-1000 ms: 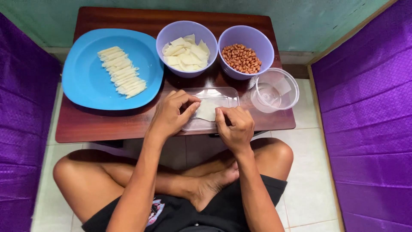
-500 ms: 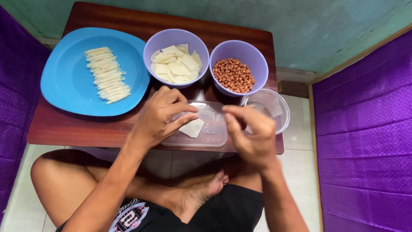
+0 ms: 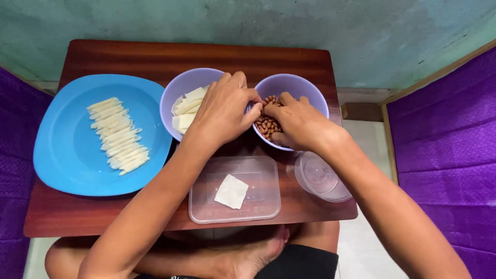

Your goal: Rolling peanuts into small square wrappers to create thin snack sticks.

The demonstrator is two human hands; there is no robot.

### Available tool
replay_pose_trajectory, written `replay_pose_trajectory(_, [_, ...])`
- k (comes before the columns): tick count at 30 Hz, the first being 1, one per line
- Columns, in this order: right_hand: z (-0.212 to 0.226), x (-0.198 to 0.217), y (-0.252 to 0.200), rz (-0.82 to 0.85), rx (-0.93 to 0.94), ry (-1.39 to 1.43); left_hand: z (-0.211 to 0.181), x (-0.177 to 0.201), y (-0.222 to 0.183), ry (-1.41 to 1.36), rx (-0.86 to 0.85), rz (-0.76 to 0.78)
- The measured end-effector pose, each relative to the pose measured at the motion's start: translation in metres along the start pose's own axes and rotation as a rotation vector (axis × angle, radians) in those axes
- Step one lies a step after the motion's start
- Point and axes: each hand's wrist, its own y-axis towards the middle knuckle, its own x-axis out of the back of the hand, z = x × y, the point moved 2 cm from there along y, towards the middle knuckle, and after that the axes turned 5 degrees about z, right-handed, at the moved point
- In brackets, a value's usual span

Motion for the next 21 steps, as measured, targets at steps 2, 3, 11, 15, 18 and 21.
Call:
replay_pose_trajectory(2, [-0.014,-0.011,0.018,0.013,0.001,0.031,0.001,0.003,-0.002,-0.023,-0.032,-0.016])
replay_pose_trajectory(3, [-0.023,-0.016,0.024,0.025,0.006,0.05,0.001,0.005,-0.002,-0.048,-0.058,-0.045])
replay_pose_trajectory(11, [-0.007,0.071,-0.029,-0.071,-0.074,0.402,0.001,0.004,-0.007,-0.095,-0.084,-0.047])
replay_pose_trajectory(15, [-0.006,0.085,-0.042,-0.09,-0.034,0.4,0.0,0.008,-0.009,-0.113,-0.09,-0.062])
replay_pose_trajectory(18, [-0.007,0.083,-0.046,-0.174,0.073,0.344,-0.013,0.019,-0.011,-0.181,-0.051,-0.144])
replay_pose_trajectory(21, [-0.013,0.076,-0.042,-0.176,0.157,0.303,-0.013,0.02,-0.011,-0.194,-0.059,-0.137])
